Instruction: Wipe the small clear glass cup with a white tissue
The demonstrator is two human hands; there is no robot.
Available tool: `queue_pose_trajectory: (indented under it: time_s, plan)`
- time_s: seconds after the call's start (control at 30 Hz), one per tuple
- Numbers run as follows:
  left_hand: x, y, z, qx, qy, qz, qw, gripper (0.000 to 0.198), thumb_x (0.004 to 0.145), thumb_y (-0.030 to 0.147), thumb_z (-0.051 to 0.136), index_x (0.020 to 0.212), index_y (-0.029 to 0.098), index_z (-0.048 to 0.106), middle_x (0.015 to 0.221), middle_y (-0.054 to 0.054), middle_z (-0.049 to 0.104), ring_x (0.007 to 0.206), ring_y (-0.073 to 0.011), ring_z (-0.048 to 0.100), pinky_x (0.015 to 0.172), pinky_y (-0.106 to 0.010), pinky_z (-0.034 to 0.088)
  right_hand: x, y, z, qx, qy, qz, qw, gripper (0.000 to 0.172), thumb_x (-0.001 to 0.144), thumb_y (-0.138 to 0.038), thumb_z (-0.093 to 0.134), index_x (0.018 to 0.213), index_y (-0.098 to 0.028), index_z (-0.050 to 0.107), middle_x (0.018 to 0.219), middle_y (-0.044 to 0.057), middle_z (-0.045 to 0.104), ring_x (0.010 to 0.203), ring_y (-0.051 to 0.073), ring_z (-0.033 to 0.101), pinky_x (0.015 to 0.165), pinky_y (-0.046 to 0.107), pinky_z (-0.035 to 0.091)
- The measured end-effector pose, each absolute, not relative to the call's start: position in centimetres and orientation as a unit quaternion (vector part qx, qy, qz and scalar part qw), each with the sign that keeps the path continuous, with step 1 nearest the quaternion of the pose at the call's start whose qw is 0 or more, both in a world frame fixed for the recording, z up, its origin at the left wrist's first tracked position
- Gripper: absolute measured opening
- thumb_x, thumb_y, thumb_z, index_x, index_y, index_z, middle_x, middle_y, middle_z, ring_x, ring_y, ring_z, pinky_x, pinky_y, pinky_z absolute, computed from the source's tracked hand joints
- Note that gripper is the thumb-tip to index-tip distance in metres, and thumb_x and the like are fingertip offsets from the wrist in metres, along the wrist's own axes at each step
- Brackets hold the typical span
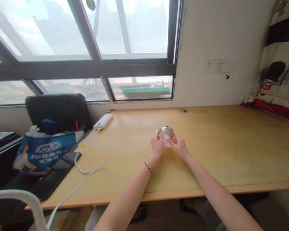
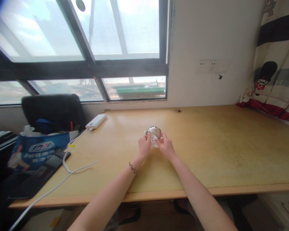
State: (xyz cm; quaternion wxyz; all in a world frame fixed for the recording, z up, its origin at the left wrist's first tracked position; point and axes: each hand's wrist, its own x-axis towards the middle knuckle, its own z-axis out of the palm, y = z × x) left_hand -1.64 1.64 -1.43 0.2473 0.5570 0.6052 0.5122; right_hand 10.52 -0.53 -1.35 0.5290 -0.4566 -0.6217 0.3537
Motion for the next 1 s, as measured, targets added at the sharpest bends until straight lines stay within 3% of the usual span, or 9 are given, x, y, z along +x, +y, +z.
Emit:
queue_pose_trajectory:
  time_s: [0.17,0.37,0.43,0.57,0.7,1.0]
  plan:
    - [-1.1,0.6,-0.6,0.592,0.542,0.541,0.251,0.019,0.075,0.03,0.049,0.065,0.015,0.053,0.06,-0.001,0.053,0.056,-0.0119,0.046,0.052,-0.022,0.031,10.7,0.1,-1.3,-0.427,-0.511,0.442,0.601,0.037,0.064,-0.034,0.064,0.094,-0.017,0.052,0.096,0.006,0.063,0.087,0.02,0.06,0.08,0.034,0.048]
    - [-0.1,0.0,0.0,0.552,0.413,0.53,0.493,0.023,0.063,0.036,0.064,0.07,0.015,0.058,0.068,-0.003,0.06,0.064,-0.0155,0.055,0.055,-0.021,0.039,11.7,0.6,-1.5,-0.496,-0.384,0.482,0.612,0.026,0.069,-0.04,0.055,0.078,-0.016,0.056,0.076,0.005,0.065,0.066,0.018,0.063,0.054,0.027,0.053]
    - [0.0,0.0,0.0,0.537,0.399,0.509,0.541,0.026,0.06,0.036,0.068,0.071,0.014,0.06,0.068,-0.004,0.062,0.063,-0.0163,0.056,0.056,-0.022,0.04,12.0,0.6,-1.5,-0.538,-0.363,0.47,0.599,0.027,0.071,-0.043,0.052,0.071,-0.016,0.055,0.064,0.005,0.064,0.051,0.016,0.06,0.042,0.024,0.048]
    - [-0.1,0.2,-0.3,0.507,0.366,0.475,0.62,0.035,0.059,0.038,0.068,0.08,0.01,0.064,0.069,-0.006,0.063,0.058,-0.0153,0.056,0.056,-0.025,0.042,12.5,0.4,-1.2,-0.571,-0.367,0.483,0.554,0.032,0.075,-0.045,0.043,0.064,-0.017,0.054,0.041,0.001,0.055,0.028,0.012,0.046,0.025,0.02,0.027]
    - [-0.2,0.8,-1.0,0.434,0.331,0.49,0.68,0.04,0.062,0.044,0.065,0.078,0.008,0.064,0.072,-0.009,0.064,0.059,-0.0155,0.057,0.058,-0.026,0.043,12.6,0.2,-0.9,-0.538,-0.346,0.562,0.525,0.026,0.073,-0.038,0.045,0.064,-0.016,0.052,0.035,-0.001,0.05,0.023,0.008,0.036,0.024,0.018,0.018]
    - [0.0,2.0,-2.0,0.335,0.358,0.544,0.681,0.037,0.064,0.046,0.063,0.074,0.01,0.063,0.073,-0.008,0.064,0.061,-0.015,0.056,0.059,-0.025,0.044,11.8,-0.2,-0.6,-0.514,-0.357,0.625,0.467,0.026,0.073,-0.037,0.045,0.068,-0.013,0.052,0.039,0.001,0.054,0.026,0.007,0.04,0.025,0.015,0.022]
